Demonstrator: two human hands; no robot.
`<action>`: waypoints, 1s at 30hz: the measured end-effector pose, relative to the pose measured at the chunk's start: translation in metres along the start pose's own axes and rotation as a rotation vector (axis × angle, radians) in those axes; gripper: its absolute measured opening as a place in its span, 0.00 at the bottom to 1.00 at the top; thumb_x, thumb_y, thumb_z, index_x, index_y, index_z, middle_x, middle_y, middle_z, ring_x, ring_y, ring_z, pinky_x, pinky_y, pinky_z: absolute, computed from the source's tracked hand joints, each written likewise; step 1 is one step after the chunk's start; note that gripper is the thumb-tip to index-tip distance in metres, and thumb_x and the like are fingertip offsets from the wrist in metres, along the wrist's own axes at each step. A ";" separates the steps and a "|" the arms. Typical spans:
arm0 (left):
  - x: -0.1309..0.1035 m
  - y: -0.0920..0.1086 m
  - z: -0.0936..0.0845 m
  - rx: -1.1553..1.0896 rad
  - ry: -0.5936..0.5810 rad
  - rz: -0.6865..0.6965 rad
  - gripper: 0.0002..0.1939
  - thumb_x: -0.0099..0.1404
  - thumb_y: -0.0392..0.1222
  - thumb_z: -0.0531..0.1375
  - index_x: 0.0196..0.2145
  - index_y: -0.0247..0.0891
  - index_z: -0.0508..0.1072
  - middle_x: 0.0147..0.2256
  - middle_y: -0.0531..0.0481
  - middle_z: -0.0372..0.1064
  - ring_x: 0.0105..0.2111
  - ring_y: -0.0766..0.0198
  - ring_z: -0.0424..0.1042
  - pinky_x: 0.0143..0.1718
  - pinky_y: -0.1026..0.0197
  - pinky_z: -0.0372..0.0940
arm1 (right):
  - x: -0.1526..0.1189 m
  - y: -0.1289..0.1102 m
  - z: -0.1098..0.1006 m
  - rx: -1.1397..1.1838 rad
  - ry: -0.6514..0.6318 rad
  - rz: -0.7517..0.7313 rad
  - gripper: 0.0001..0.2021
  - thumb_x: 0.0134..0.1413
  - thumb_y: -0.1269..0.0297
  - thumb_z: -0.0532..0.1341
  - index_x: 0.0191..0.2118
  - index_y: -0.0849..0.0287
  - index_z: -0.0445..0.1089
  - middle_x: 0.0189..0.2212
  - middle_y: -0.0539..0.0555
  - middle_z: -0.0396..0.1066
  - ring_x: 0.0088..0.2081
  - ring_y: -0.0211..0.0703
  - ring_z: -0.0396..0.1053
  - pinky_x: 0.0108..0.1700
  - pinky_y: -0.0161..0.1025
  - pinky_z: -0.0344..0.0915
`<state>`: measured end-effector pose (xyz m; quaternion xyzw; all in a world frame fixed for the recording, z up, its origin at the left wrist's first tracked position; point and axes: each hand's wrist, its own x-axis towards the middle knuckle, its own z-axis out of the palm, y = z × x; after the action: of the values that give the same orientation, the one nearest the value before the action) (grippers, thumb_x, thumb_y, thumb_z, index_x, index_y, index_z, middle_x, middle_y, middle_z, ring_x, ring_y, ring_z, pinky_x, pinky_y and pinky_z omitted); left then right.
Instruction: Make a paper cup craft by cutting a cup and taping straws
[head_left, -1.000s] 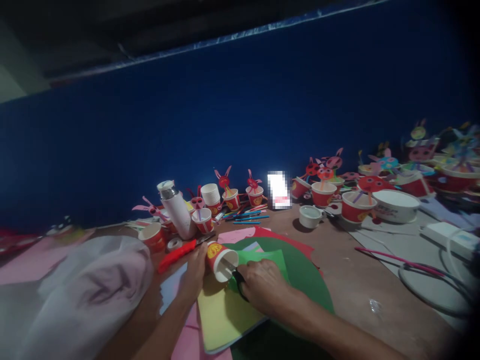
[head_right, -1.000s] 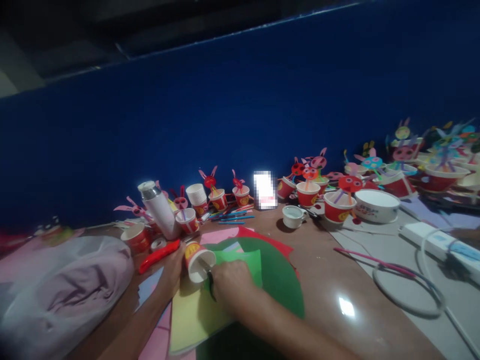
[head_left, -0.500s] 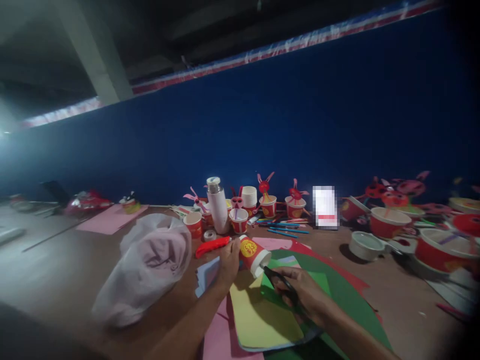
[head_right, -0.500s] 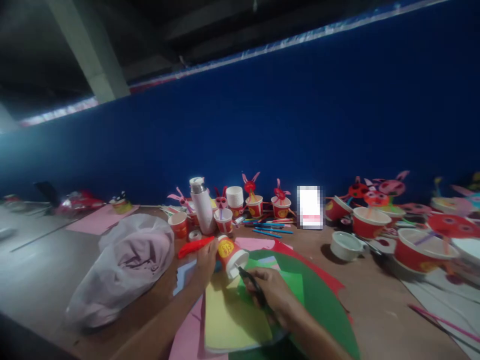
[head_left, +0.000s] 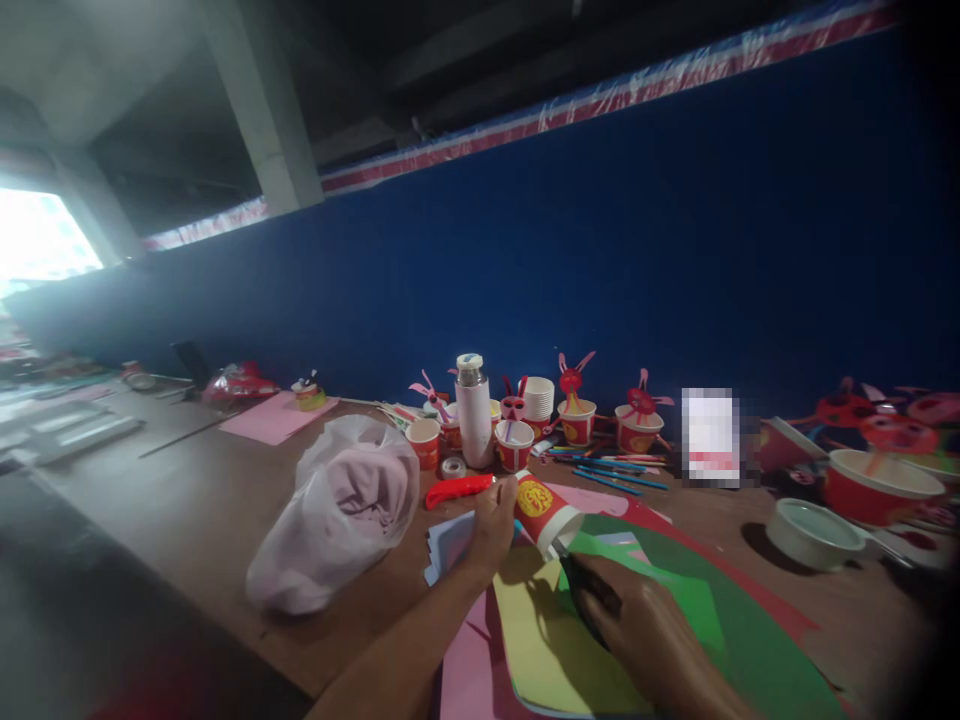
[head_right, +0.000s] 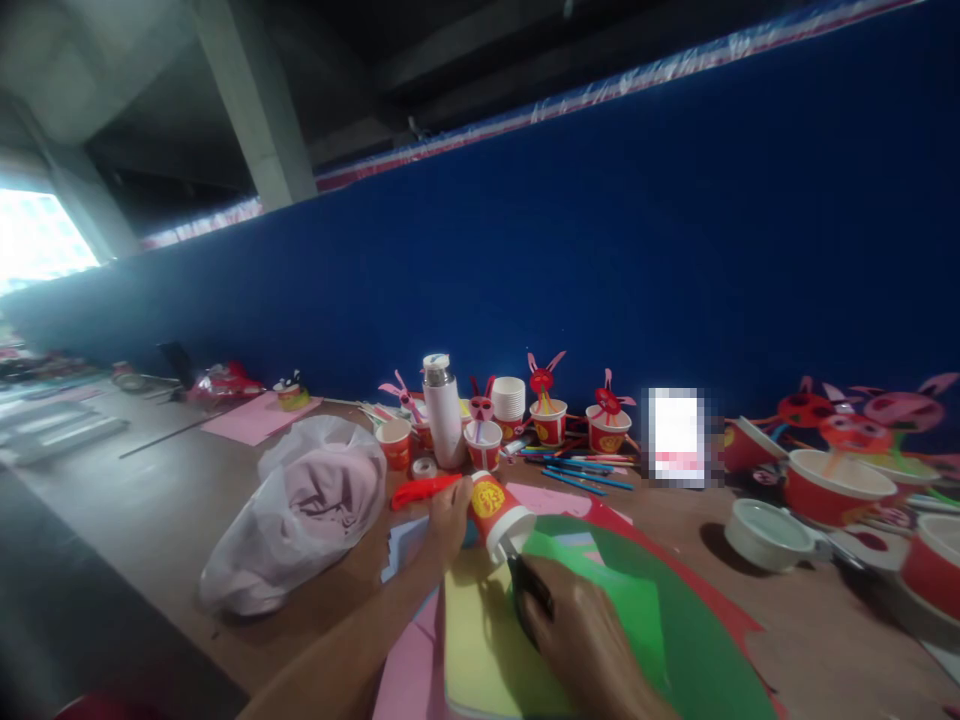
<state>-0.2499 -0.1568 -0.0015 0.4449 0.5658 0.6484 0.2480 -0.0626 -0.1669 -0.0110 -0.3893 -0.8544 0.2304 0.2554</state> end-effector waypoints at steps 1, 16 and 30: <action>0.000 0.001 0.000 0.003 -0.003 0.004 0.19 0.60 0.52 0.51 0.18 0.39 0.57 0.18 0.56 0.51 0.21 0.69 0.52 0.23 0.64 0.50 | -0.001 0.001 0.002 -0.103 0.024 -0.026 0.16 0.50 0.65 0.53 0.45 0.55 0.69 0.36 0.55 0.73 0.35 0.49 0.70 0.34 0.39 0.63; -0.008 -0.001 0.006 0.016 -0.066 0.031 0.19 0.59 0.52 0.52 0.18 0.37 0.63 0.18 0.54 0.56 0.22 0.67 0.56 0.25 0.63 0.53 | 0.010 0.005 0.007 0.931 -0.126 0.455 0.15 0.40 0.56 0.61 0.33 0.61 0.71 0.16 0.45 0.60 0.13 0.29 0.52 0.15 0.28 0.44; -0.012 0.014 0.015 -0.599 -0.253 -0.242 0.32 0.55 0.47 0.60 0.56 0.37 0.56 0.47 0.40 0.65 0.44 0.55 0.68 0.44 0.56 0.62 | 0.014 -0.016 -0.013 0.959 -0.053 0.317 0.13 0.39 0.58 0.61 0.30 0.63 0.70 0.17 0.46 0.61 0.15 0.29 0.53 0.17 0.29 0.51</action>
<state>-0.2287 -0.1623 0.0074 0.3587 0.3638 0.6915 0.5108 -0.0715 -0.1627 0.0127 -0.3474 -0.5890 0.6426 0.3457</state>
